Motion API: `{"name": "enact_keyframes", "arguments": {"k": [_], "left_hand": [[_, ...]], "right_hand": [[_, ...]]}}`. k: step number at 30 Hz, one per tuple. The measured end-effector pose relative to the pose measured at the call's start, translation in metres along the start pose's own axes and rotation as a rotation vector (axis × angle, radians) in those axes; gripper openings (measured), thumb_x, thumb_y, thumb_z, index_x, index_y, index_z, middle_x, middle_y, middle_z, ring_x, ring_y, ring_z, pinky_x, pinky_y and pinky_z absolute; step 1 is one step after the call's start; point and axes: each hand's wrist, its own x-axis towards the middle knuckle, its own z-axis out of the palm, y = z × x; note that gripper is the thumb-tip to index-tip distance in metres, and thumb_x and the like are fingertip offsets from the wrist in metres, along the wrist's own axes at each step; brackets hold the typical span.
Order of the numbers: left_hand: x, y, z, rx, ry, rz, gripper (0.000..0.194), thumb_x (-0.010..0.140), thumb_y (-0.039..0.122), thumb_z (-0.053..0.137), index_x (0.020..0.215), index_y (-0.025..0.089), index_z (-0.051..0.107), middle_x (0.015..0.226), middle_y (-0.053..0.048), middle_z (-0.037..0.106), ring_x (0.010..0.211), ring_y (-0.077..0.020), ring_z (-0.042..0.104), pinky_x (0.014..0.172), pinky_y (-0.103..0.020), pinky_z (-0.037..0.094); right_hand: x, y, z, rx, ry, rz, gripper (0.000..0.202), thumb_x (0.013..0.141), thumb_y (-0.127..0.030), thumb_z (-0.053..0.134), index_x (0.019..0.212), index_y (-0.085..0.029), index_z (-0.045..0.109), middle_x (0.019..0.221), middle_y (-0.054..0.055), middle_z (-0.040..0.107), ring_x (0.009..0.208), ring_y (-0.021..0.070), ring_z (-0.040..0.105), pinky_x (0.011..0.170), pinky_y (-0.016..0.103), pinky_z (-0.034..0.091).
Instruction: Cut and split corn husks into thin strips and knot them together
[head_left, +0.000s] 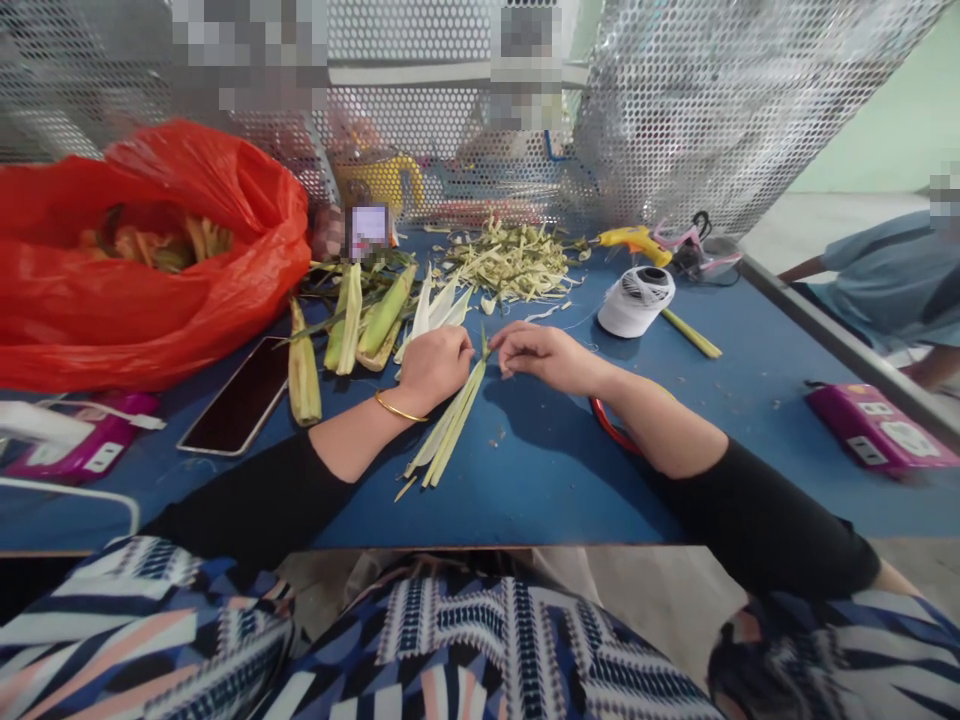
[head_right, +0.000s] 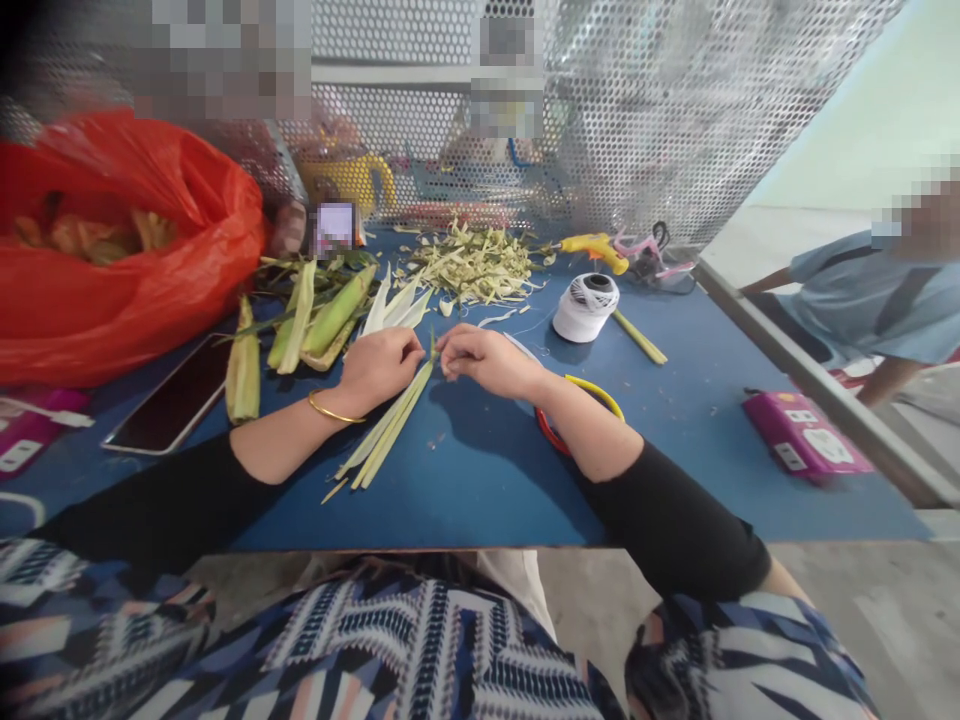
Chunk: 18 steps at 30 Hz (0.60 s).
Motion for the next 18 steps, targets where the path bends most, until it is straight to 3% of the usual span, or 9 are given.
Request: {"name": "enact_keyframes", "arguments": {"k": [3, 5, 8, 13, 18], "left_hand": [[0.0, 0.0, 0.001, 0.027, 0.002, 0.016, 0.012, 0.082, 0.018, 0.054, 0.077, 0.02, 0.065, 0.083, -0.009, 0.07, 0.081, -0.0245, 0.065, 0.065, -0.032, 0.041], [0.001, 0.001, 0.0, 0.035, -0.007, 0.002, 0.014, 0.082, 0.018, 0.052, 0.078, 0.02, 0.065, 0.084, -0.009, 0.071, 0.082, -0.024, 0.065, 0.065, -0.032, 0.041], [0.001, 0.0, -0.001, 0.02, -0.04, -0.04, 0.017, 0.084, 0.021, 0.05, 0.08, 0.019, 0.067, 0.088, -0.008, 0.072, 0.084, -0.0235, 0.065, 0.067, -0.032, 0.042], [0.001, 0.0, -0.004, -0.038, -0.065, -0.084, 0.018, 0.085, 0.026, 0.052, 0.084, 0.02, 0.069, 0.091, -0.006, 0.073, 0.087, -0.0224, 0.065, 0.068, -0.031, 0.042], [0.003, -0.001, -0.003, -0.073, -0.083, -0.121, 0.02, 0.084, 0.027, 0.052, 0.084, 0.02, 0.071, 0.088, -0.005, 0.074, 0.084, -0.022, 0.065, 0.067, -0.03, 0.042]], "right_hand": [[0.0, -0.002, 0.009, 0.201, -0.05, -0.03, 0.008, 0.082, -0.022, 0.056, 0.077, -0.017, 0.06, 0.101, 0.007, 0.068, 0.087, 0.0155, 0.065, 0.081, 0.031, 0.049], [0.0, -0.001, 0.014, 0.292, -0.08, 0.032, 0.007, 0.084, -0.023, 0.055, 0.08, -0.017, 0.057, 0.088, 0.005, 0.069, 0.077, 0.0144, 0.066, 0.075, 0.03, 0.05], [0.002, 0.005, 0.016, 0.285, 0.021, 0.112, 0.005, 0.085, -0.02, 0.053, 0.08, -0.018, 0.053, 0.065, -0.002, 0.063, 0.065, 0.0126, 0.065, 0.066, 0.026, 0.048], [0.001, 0.012, 0.01, -0.024, 0.204, 0.155, 0.003, 0.084, -0.021, 0.055, 0.084, -0.019, 0.057, 0.057, -0.006, 0.055, 0.052, 0.0106, 0.055, 0.056, 0.023, 0.041], [0.0, 0.011, 0.02, -0.327, 0.168, -0.093, 0.007, 0.08, -0.016, 0.064, 0.085, -0.019, 0.068, 0.077, 0.0, 0.058, 0.065, 0.0108, 0.054, 0.062, 0.023, 0.041]]}}
